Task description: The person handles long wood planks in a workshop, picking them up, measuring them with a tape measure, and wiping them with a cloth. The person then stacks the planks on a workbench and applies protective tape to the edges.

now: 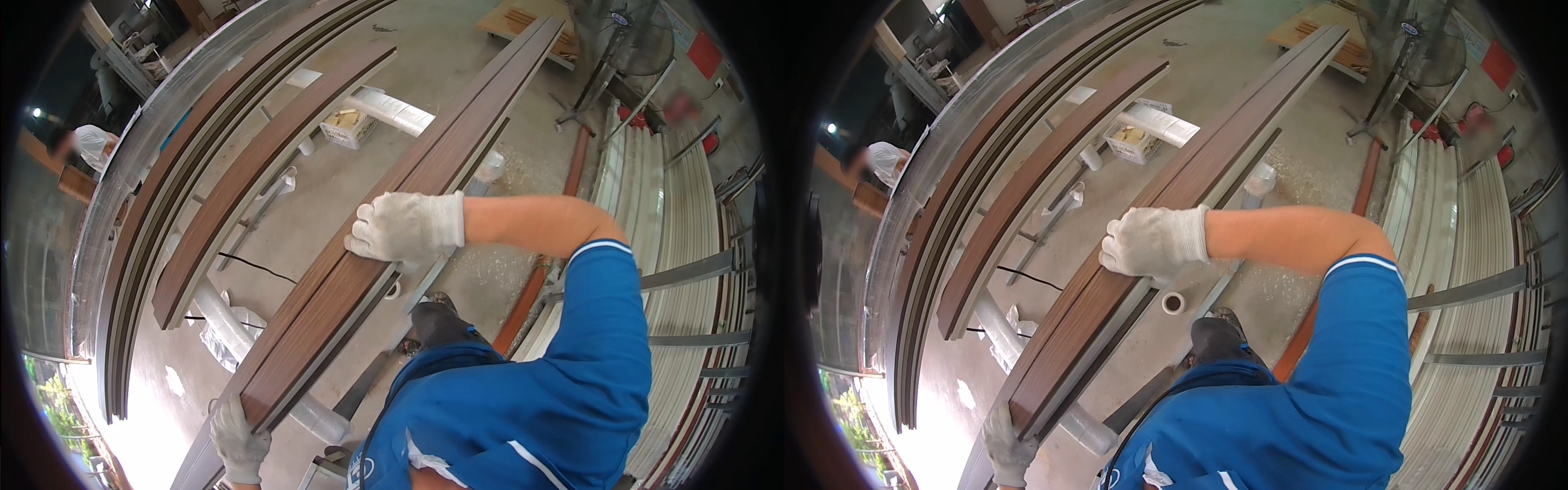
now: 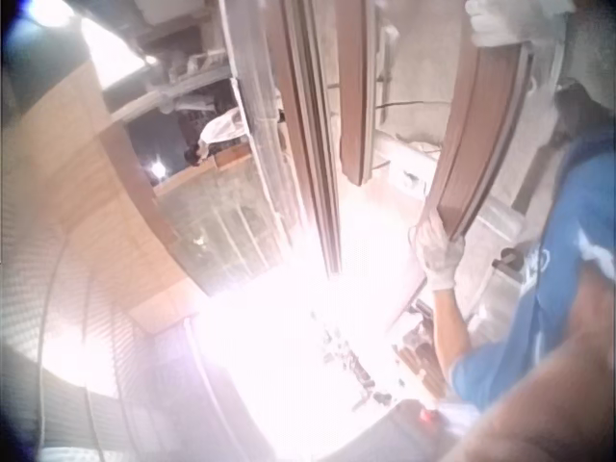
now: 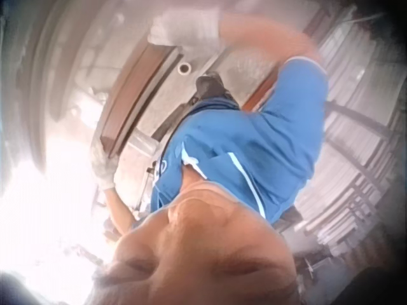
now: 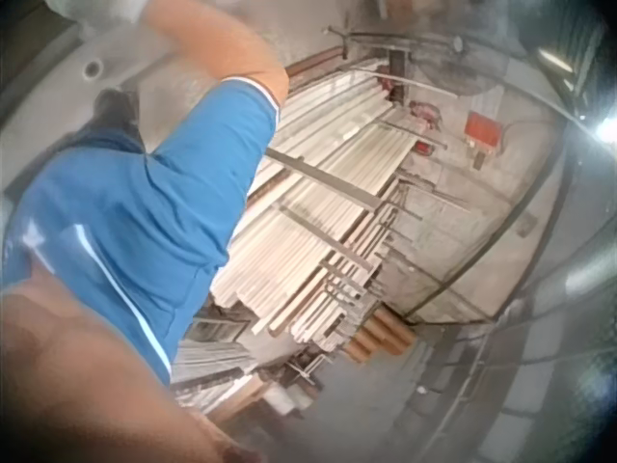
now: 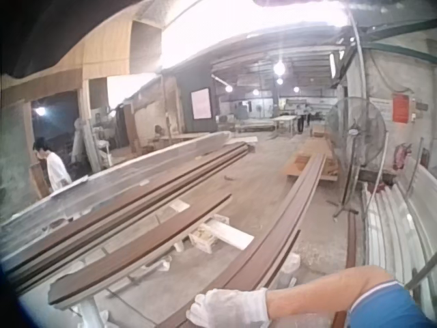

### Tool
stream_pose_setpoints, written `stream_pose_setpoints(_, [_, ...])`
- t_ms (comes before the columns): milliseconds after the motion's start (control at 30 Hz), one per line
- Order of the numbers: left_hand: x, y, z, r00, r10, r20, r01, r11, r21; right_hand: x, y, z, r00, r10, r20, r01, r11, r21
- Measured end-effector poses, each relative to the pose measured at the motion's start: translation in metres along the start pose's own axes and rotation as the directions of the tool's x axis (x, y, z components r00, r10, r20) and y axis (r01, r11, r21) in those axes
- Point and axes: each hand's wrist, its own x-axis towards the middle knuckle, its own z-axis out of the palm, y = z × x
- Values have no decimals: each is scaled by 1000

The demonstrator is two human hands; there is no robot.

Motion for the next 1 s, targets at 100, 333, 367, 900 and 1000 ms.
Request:
stream_pose_setpoints(100, [12, -10, -30, 996, -16, 91, 32, 983, -182, 13, 10, -27, 965, 47, 259, -82, 989, 125])
stream_pose_setpoints(333, [16, -31, -46, 968, -220, 120, 249, 899, -360, 6, 46, -20, 997, 71, -41, -56, 953, 299])
stream_pose_setpoints(367, [19, -39, -46, 974, -212, 79, 226, 914, -338, -7, 56, -16, 984, 130, -118, -100, 968, 229])
stream_pose_setpoints(900, [119, -62, -34, 921, -375, 110, 390, 896, -212, 15, 195, -1, 979, 176, -98, -140, 945, 294])
stream_pose_setpoints(1000, [135, -58, -38, 897, -342, 281, 428, 830, -358, 13, 204, -18, 969, 228, 99, -248, 857, 452])
